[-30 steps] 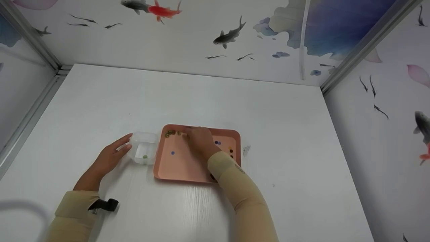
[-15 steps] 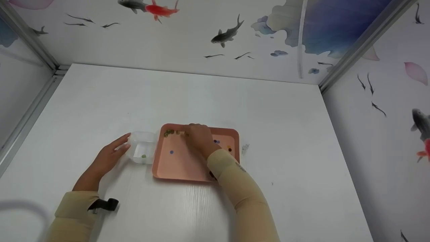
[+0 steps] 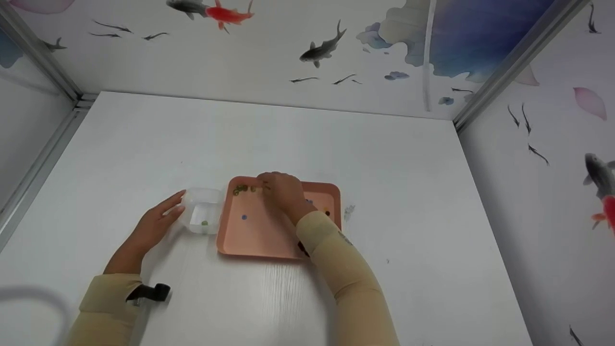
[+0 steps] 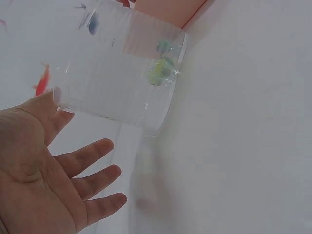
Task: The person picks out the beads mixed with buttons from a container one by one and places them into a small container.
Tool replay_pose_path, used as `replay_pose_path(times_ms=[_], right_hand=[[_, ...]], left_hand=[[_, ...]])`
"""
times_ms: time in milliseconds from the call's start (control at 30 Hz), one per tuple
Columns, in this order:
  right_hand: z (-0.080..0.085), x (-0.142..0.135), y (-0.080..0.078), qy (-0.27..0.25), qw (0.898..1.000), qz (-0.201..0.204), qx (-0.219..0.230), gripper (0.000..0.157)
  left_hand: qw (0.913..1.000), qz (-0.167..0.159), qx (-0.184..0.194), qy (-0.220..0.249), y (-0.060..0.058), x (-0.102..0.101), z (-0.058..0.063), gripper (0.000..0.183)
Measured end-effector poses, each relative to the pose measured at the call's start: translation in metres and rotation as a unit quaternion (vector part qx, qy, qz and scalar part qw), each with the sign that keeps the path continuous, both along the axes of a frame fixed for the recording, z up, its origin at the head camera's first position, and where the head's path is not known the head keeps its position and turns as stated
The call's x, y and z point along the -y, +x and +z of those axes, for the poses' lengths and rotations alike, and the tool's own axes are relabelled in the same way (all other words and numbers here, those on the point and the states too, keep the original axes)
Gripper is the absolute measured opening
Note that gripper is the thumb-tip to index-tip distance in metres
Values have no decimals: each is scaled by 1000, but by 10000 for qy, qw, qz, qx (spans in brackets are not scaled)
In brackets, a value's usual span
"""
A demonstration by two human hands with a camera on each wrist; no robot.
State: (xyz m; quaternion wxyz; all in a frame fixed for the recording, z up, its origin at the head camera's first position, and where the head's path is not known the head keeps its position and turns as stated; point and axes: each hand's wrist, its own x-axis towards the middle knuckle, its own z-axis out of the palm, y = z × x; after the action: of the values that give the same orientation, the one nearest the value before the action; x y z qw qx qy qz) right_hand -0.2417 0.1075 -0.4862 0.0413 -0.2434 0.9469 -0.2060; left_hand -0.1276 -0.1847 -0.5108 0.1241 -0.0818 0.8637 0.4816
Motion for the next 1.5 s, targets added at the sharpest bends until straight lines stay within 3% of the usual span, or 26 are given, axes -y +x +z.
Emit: replay_pose_path(times_ms=[433, 667, 1267, 1500], right_hand=[[11, 4, 3, -728, 9959, -94, 525, 34], [17, 8, 4, -1035, 9894, -396, 936, 35], [25, 12, 12, -2007, 9768, -250, 702, 33], [28, 17, 13, -2185, 9706, -447, 900, 34]], left_hand=[[10000, 19, -39, -6, 1, 0, -3, 52], [9998, -21, -174, -101, 2, -1, -2, 53], [9996, -50, -205, -212, 2, -2, -4, 53], [9994, -94, -306, -164, 1, -2, -4, 54]])
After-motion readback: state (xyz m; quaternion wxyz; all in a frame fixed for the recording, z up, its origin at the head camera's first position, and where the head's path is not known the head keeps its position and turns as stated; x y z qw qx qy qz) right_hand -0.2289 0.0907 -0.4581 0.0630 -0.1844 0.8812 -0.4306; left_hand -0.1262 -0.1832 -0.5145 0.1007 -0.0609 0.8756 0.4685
